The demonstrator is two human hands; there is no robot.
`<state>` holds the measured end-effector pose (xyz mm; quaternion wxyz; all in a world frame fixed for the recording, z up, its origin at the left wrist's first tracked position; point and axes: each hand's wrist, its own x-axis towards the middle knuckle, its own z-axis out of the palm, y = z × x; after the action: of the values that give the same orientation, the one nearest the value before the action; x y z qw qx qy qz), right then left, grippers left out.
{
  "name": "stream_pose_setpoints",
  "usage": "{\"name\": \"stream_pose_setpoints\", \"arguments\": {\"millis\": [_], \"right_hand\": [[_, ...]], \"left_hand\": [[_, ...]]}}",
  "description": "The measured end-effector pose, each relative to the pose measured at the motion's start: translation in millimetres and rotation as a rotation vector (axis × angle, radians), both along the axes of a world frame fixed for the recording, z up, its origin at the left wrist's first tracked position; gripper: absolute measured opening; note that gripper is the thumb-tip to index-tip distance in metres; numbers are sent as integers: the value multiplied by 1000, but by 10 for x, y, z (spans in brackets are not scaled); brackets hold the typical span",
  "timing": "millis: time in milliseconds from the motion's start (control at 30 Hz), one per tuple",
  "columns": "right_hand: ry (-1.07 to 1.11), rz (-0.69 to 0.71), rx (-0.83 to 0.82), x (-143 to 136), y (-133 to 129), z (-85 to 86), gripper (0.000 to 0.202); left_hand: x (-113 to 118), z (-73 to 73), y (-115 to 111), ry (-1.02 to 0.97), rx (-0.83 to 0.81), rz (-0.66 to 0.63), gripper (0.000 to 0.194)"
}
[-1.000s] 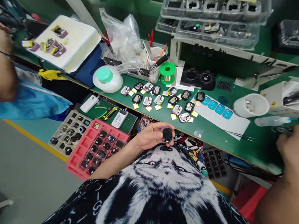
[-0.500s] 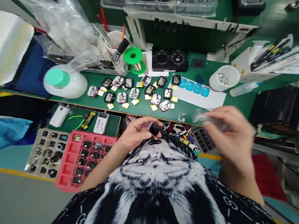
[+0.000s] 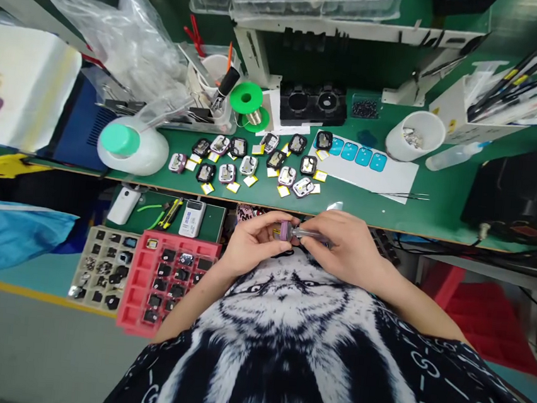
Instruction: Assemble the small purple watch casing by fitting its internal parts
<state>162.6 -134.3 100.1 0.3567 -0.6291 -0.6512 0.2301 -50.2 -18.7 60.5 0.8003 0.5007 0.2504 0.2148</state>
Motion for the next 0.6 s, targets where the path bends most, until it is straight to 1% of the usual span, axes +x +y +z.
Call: {"name": "stream_pose_setpoints", "arguments": {"millis": [167,300,400,467,533,600], "right_hand": [[7,6,46,-21,-23,-78,11],[-10,39,11,21,-75,-134,10],[-38,53,29,104,-45,-232,11],[-45,62,52,148,-3,-307,13],[-49,80,62,172,28,-380,17],[-67,93,45,185,41,-453,21]], "left_hand": [[4,-46,-35,10,-22,34,49],[39,-117,-91,8,-74,3,54],[100,-211,-85,-26,-132,-28,68],[127,-281,-73,-32,-150,-15,80],[131,-351,-74,-15,-154,-2,90],[114,-417,-84,15,-140,-13,96]]}}
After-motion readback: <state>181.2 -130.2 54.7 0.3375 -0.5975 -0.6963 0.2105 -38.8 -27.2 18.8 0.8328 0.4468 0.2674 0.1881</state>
